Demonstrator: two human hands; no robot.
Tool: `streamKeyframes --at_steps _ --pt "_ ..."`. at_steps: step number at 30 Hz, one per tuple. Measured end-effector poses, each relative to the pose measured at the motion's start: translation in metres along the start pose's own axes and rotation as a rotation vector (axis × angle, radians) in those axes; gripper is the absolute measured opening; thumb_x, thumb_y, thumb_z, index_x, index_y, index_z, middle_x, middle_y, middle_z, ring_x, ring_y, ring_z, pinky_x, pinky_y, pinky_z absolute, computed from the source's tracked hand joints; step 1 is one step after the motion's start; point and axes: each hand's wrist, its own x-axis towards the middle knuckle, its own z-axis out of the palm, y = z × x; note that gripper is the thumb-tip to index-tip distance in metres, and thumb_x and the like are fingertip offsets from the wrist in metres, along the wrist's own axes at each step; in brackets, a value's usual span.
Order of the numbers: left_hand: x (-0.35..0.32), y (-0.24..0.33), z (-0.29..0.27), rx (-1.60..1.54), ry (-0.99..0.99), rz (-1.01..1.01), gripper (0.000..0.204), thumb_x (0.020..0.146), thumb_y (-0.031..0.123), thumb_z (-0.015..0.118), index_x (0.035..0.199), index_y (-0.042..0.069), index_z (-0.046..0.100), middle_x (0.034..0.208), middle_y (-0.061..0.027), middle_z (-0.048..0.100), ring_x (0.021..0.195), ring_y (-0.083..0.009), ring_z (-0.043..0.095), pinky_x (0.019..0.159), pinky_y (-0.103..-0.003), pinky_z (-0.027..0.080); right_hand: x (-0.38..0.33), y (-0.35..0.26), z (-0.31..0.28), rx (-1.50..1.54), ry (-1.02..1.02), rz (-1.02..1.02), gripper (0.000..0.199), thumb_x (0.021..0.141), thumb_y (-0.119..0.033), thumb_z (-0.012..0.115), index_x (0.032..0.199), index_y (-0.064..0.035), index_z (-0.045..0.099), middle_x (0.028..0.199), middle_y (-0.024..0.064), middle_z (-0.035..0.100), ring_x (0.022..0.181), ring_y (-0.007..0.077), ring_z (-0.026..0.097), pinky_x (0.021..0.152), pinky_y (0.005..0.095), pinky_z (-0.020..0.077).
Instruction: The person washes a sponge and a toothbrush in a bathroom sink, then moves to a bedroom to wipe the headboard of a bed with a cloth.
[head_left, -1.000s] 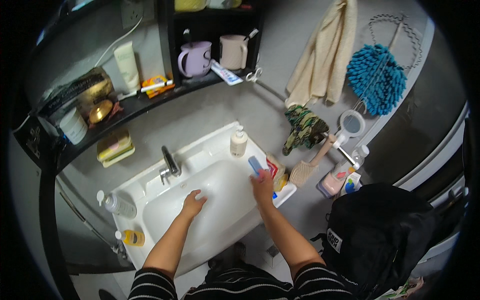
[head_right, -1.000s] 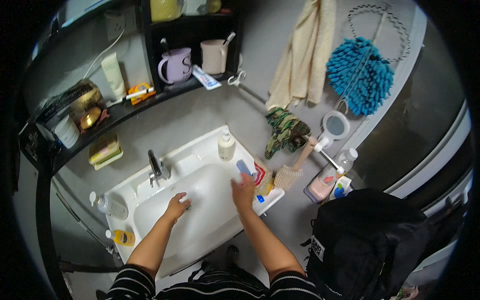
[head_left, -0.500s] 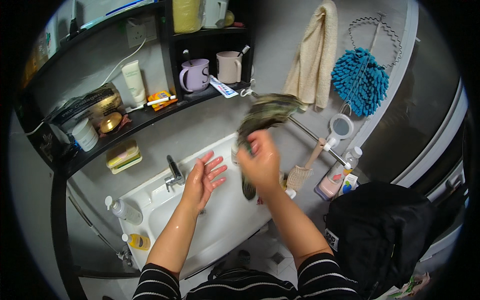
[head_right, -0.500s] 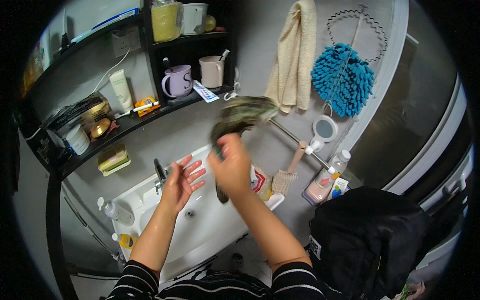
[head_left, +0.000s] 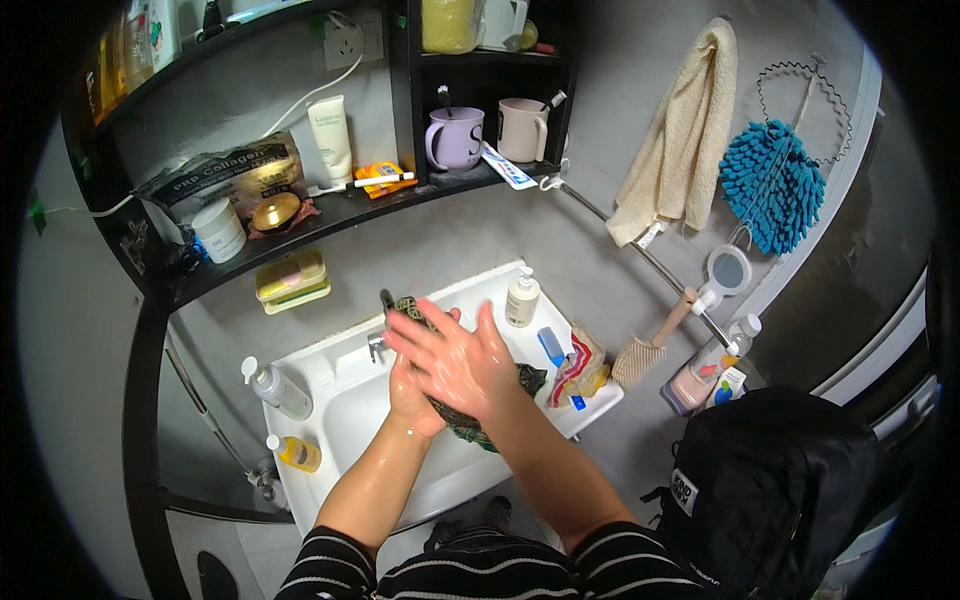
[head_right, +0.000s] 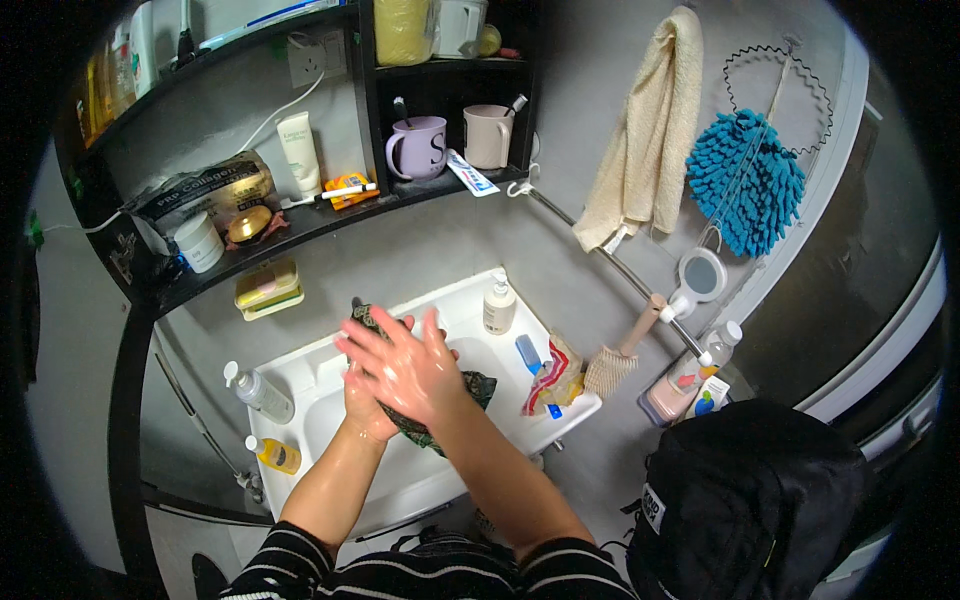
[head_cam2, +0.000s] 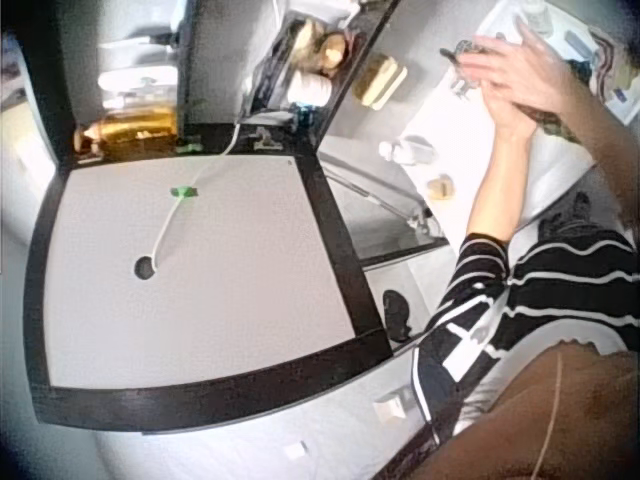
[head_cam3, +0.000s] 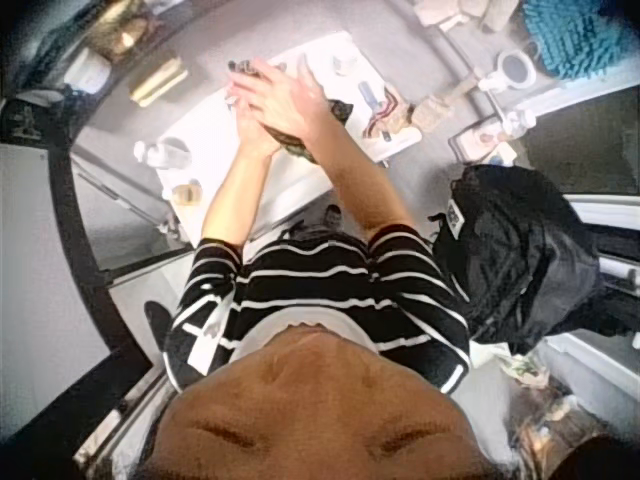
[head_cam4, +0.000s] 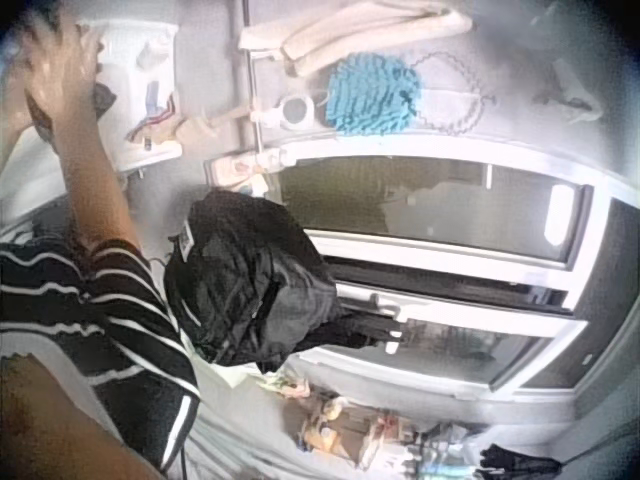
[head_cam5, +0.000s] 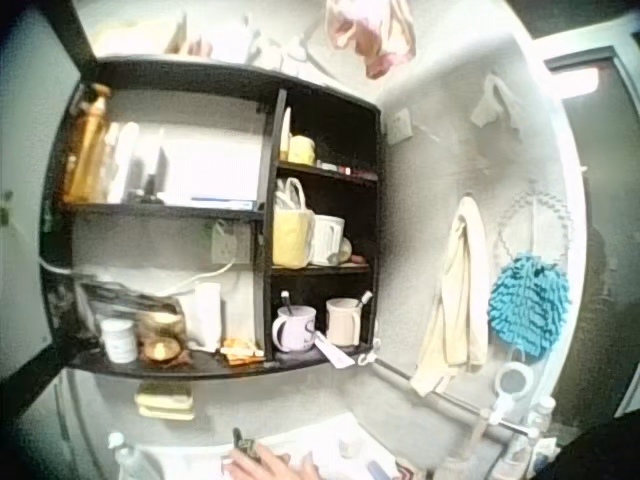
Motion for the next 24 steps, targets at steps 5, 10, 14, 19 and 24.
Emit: streamKeyframes --at_steps 5,10,14,19,24 --pt "0.002 0.018 -0.008 1.015 0.293 0.056 0.066 0.091 0.051 0.046 0.143 0.013 0.031 0.143 -0.0213 0.035 0.131 -0.0361 0.036 0.107 -0.046 0.03 -0.064 0.008 -0.059 -0.036 0.303 0.072 0.064 0.096 -0.05 0.035 0.145 -0.0103 0.025 0.146 0.0142 0.032 0.131 0.0292 0.038 0.105 0.0465 0.0349" --pt "0.025 0.041 0.005 1.529 -0.331 -0.083 0.058 0.076 0.017 0.064 0.129 -0.002 0.049 0.143 -0.0242 0.036 0.136 -0.0396 0.028 0.109 -0.04 0.027 -0.079 0.01 -0.042 0.312 0.233 -0.121 0.064 0.094 -0.045 0.043 0.147 -0.016 0.023 0.146 0.0109 0.032 0.134 0.0312 0.032 0.108 0.0437 0.0279" --pt "0.052 -0.004 -0.009 3.023 0.01 0.342 0.053 0.084 0.022 0.054 0.133 0.005 0.045 0.142 -0.0157 0.039 0.134 -0.0338 0.032 0.106 -0.055 0.026 -0.067 0.033 -0.023 -0.457 0.549 -0.359 0.069 0.09 -0.035 0.058 0.144 -0.0074 0.026 0.145 0.0152 0.031 0.132 0.0332 0.033 0.109 0.0411 0.0243" --pt "0.038 -0.033 -0.015 2.933 -0.144 0.538 0.062 0.087 0.037 0.045 0.136 0.001 0.037 0.144 -0.021 0.033 0.137 -0.0362 0.026 0.108 -0.057 0.019 -0.058 0.019 -0.028 -0.858 0.753 -0.43 0.041 0.088 -0.018 0.062 0.124 -0.0016 0.05 0.118 0.0128 0.057 0.103 0.0213 0.054 0.092 0.0322 0.0406" --pt "0.03 -0.043 0.014 1.383 -0.204 0.078 0.069 0.069 0.006 0.078 0.129 0.002 0.044 0.121 -0.0101 0.055 0.113 -0.0221 0.054 0.094 -0.033 0.044 -0.088 -0.041 -0.07 -0.812 0.736 -0.131 0.05 0.1 -0.041 0.035 0.131 -0.0013 0.042 0.108 0.008 0.06 0.098 0.0183 0.057 0.09 0.0327 0.0446"
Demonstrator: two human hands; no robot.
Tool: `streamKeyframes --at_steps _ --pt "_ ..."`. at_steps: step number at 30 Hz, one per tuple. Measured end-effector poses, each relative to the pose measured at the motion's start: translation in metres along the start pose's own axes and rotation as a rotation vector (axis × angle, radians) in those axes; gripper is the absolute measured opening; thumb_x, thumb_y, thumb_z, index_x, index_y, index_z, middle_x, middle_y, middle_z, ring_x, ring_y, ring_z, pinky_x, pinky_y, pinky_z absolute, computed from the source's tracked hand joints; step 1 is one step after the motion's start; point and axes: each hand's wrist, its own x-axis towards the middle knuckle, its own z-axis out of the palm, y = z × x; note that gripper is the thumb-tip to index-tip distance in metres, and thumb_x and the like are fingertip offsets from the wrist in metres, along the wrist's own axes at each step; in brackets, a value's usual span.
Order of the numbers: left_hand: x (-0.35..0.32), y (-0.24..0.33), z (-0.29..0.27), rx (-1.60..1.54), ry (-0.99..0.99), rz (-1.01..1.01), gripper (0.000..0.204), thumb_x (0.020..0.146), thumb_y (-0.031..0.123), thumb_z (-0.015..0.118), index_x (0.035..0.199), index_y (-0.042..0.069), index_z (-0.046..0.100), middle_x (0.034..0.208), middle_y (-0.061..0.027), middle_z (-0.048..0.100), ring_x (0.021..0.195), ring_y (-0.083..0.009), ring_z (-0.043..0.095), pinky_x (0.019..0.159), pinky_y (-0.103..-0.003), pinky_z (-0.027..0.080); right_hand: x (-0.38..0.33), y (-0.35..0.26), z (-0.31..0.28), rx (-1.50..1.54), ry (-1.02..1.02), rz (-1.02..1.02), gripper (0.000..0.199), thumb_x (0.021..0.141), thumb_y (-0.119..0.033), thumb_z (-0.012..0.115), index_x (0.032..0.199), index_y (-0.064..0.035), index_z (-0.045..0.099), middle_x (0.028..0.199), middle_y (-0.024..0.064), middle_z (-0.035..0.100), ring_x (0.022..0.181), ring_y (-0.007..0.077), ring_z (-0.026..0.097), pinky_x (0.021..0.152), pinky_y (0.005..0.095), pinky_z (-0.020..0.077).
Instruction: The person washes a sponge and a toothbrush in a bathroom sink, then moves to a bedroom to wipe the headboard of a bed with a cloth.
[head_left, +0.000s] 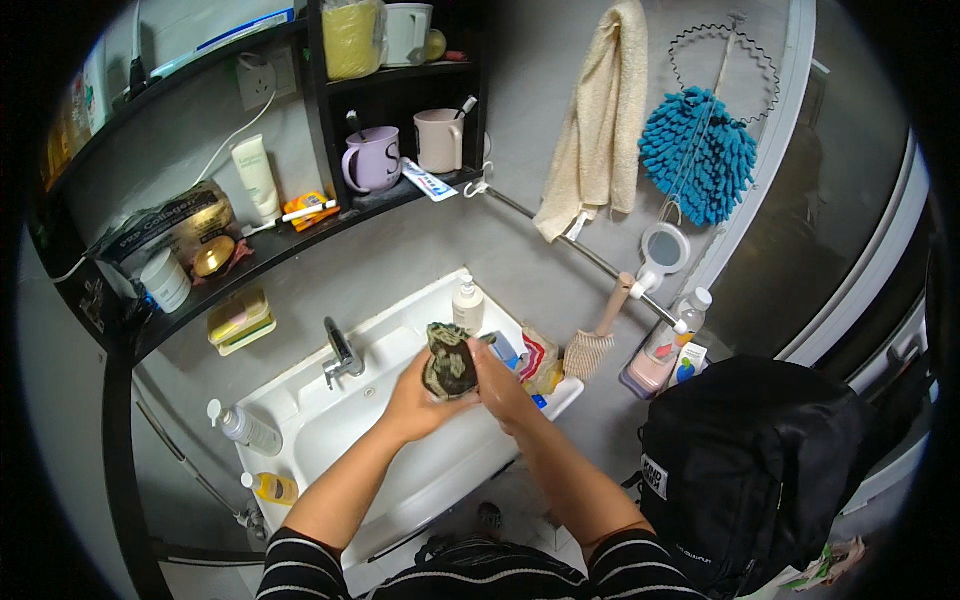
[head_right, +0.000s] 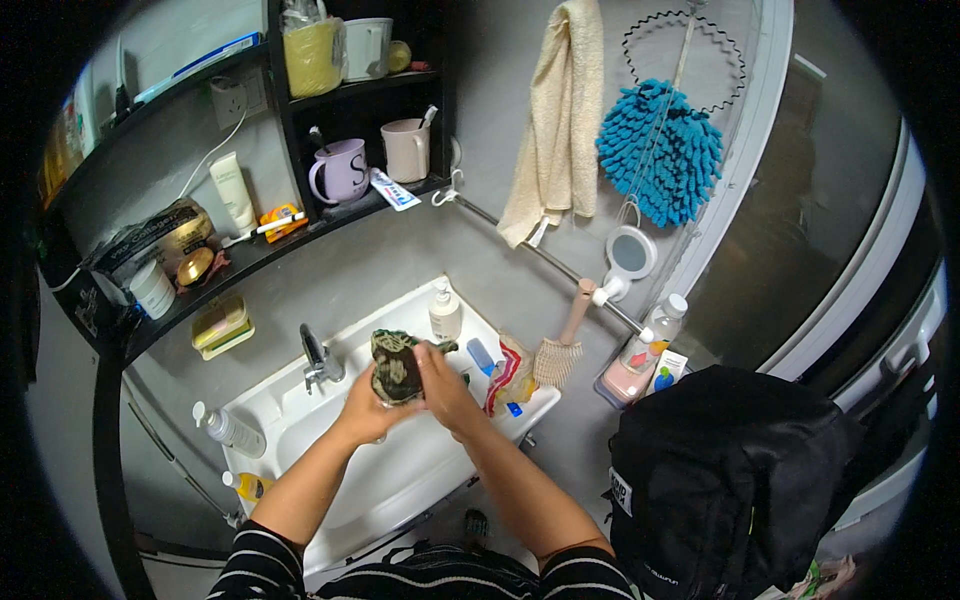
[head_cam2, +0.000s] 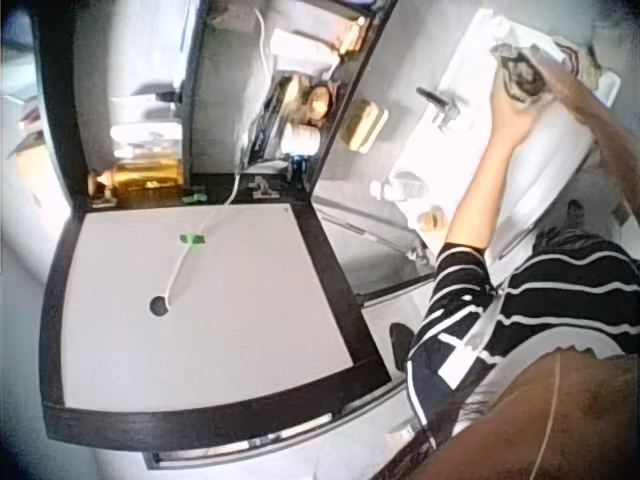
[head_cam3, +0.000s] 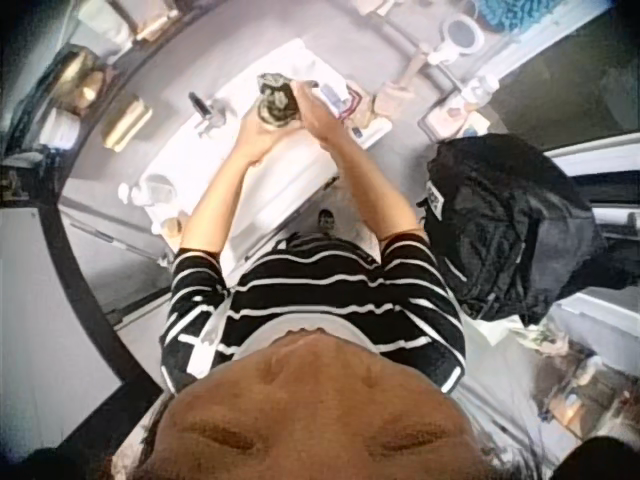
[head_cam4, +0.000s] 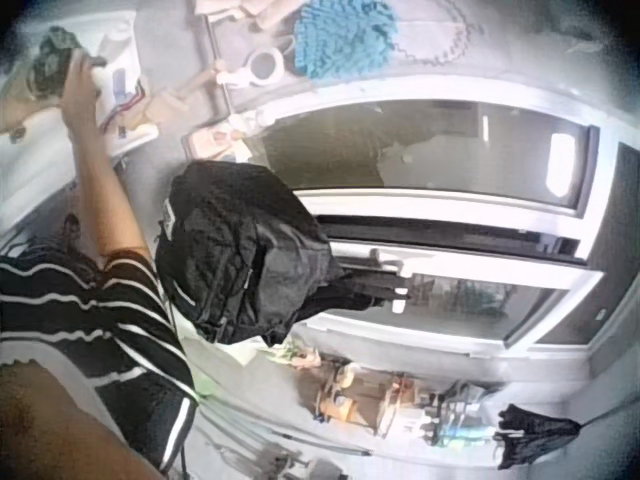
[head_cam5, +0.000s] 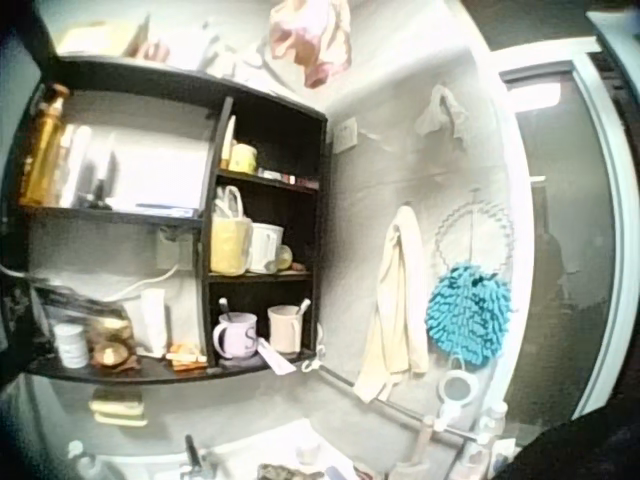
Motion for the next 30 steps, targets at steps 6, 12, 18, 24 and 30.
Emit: streamKeyframes --at_steps 6,12,18,24,30 --pt "0.022 -0.008 -0.027 0.204 0.294 0.022 0.031 0.07 0.003 0.073 0.098 0.0 0.06 0.097 -0.0083 0.059 0.085 -0.0189 0.06 0.076 -0.03 0.047 -0.021 -0.082 -0.009 -0.865 0.105 -0.366 0.061 0.078 -0.039 0.07 0.128 -0.0093 0.053 0.094 0.0183 0.063 0.088 0.0271 0.062 0.074 0.038 0.0499" --pt "0.081 0.013 0.0 0.023 0.194 0.098 0.076 0.065 0.019 0.083 0.125 0.003 0.04 0.107 -0.0119 0.059 0.098 -0.0237 0.058 0.086 -0.033 0.046 0.016 -0.107 -0.028 -0.591 0.174 -0.678 0.033 0.074 -0.019 0.072 0.104 -0.0079 0.064 0.093 0.0137 0.059 0.087 0.0297 0.058 0.078 0.0348 0.0464" --pt "0.142 -0.01 0.039 0.437 0.176 0.251 0.069 0.076 0.03 0.073 0.131 0.003 0.042 0.129 -0.0214 0.047 0.121 -0.0353 0.045 0.103 -0.04 0.035 0.076 -0.174 -0.085 -1.528 0.956 -0.395 0.025 0.081 -0.017 0.063 0.105 -0.0094 0.06 0.103 0.0158 0.052 0.087 0.035 0.06 0.067 0.0433 0.0522" --pt "0.173 -0.058 0.078 0.339 -0.033 0.219 0.058 0.084 0.016 0.063 0.135 0.002 0.04 0.14 -0.0222 0.039 0.131 -0.0346 0.037 0.108 -0.038 0.031 0.107 -0.116 -0.095 -1.735 0.642 -0.199 0.031 0.086 -0.031 0.061 0.1 -0.0028 0.064 0.102 0.0174 0.057 0.098 0.0325 0.057 0.08 0.0396 0.0498" --pt "0.172 -0.047 0.09 0.302 0.02 0.226 0.059 0.08 0.018 0.066 0.131 -0.001 0.043 0.135 -0.0229 0.043 0.124 -0.0378 0.042 0.105 -0.04 0.034 0.129 -0.14 -0.129 -1.402 0.429 0.287 0.061 0.087 -0.055 0.048 0.101 0.0007 0.067 0.104 0.0235 0.065 0.099 0.0372 0.062 0.087 0.0434 0.0466"
